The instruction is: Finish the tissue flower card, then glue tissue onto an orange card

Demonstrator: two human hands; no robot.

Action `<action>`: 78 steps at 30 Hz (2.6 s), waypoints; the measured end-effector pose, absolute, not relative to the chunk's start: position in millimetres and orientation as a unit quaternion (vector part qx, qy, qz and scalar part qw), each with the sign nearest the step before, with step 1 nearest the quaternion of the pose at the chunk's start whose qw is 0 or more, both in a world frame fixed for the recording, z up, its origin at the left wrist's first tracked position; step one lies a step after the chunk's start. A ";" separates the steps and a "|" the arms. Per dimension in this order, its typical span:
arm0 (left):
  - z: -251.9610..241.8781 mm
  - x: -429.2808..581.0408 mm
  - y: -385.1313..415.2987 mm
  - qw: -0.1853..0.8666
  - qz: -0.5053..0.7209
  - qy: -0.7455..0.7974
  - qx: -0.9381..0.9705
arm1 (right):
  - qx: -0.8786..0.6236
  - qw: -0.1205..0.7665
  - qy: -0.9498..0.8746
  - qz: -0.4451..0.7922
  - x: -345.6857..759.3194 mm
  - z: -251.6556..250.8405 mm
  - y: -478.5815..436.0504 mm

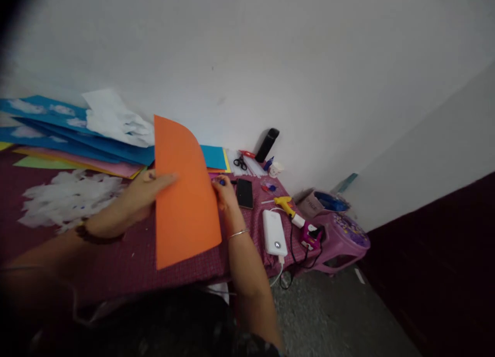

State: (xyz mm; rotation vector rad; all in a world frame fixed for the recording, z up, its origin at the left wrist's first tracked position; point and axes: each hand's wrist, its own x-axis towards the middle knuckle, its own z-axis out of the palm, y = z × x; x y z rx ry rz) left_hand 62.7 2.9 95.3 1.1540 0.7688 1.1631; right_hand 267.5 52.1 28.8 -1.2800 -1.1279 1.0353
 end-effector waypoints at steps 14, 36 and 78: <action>51.4 -18.2 -3.0 0.078 0.330 0.505 0.794 | -0.527 0.521 -0.538 0.402 273.4 2.7 63.1; -5.5 46.3 5.0 0.483 0.245 0.421 0.728 | -0.520 0.514 -0.648 0.214 272.3 8.5 49.0; -0.7 42.9 -0.3 0.569 0.308 0.332 0.687 | -0.311 0.396 -0.690 0.520 240.2 14.7 12.9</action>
